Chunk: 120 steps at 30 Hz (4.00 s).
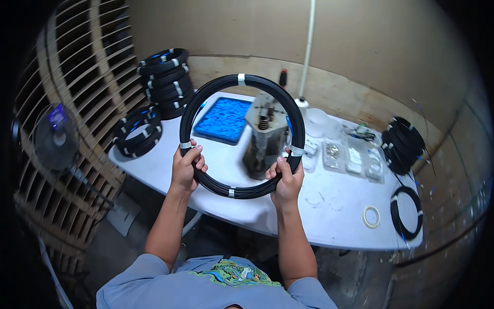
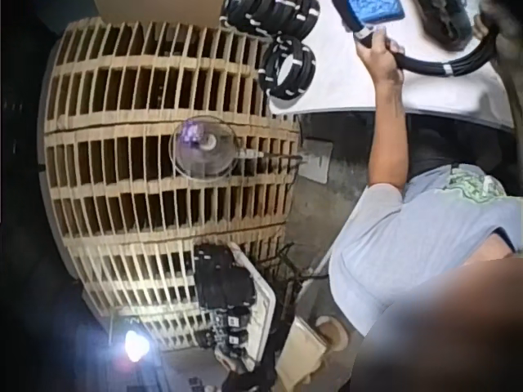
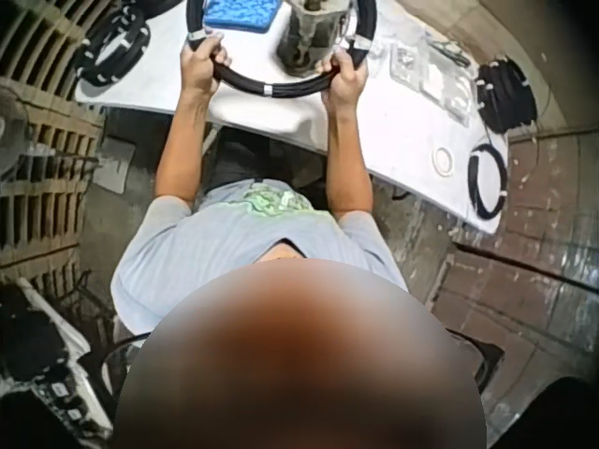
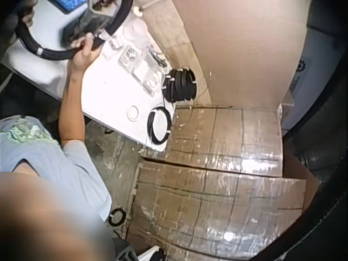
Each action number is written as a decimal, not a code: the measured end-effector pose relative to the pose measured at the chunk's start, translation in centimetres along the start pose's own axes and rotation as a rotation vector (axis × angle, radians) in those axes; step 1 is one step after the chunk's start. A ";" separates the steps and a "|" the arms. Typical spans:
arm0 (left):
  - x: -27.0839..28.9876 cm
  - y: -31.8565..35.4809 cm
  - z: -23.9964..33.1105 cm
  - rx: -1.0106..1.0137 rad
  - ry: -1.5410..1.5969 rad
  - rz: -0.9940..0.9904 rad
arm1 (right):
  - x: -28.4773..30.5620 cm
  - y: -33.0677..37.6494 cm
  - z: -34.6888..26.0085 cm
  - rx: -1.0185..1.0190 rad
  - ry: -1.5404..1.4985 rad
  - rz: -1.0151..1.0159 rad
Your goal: The person is manually applying white tape to several points on a coil of black wire to secure its shape.
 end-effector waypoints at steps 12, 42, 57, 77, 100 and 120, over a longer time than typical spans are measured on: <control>12.4 4.1 10.3 -0.128 0.020 0.192 | -9.2 -1.4 9.5 -0.336 -0.029 -0.292; 39.7 -14.4 24.8 0.152 -1.189 0.701 | -30.9 -16.8 37.9 -0.404 0.461 -0.375; 47.6 -21.9 20.6 0.377 -1.648 0.722 | -29.8 -20.3 45.4 -0.247 1.020 -0.426; 49.5 -21.1 19.4 0.258 -1.199 0.807 | -27.7 -21.1 47.6 -0.370 0.555 -0.250; 46.2 -22.5 20.3 0.471 -1.804 0.540 | -27.9 -22.0 45.8 -0.251 1.088 -0.481; 47.5 -22.0 19.3 0.327 -1.183 0.620 | -27.9 -20.9 46.6 -0.555 0.672 -0.371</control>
Point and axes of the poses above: each hand's wrist, its own y-axis away from the middle knuckle, its own x-axis out of the back of the hand, z = x × y, the point moved 1 cm from there along -y, towards the middle knuckle, and after that the axes turned 7 degrees about -z, right-handed, at the moved point
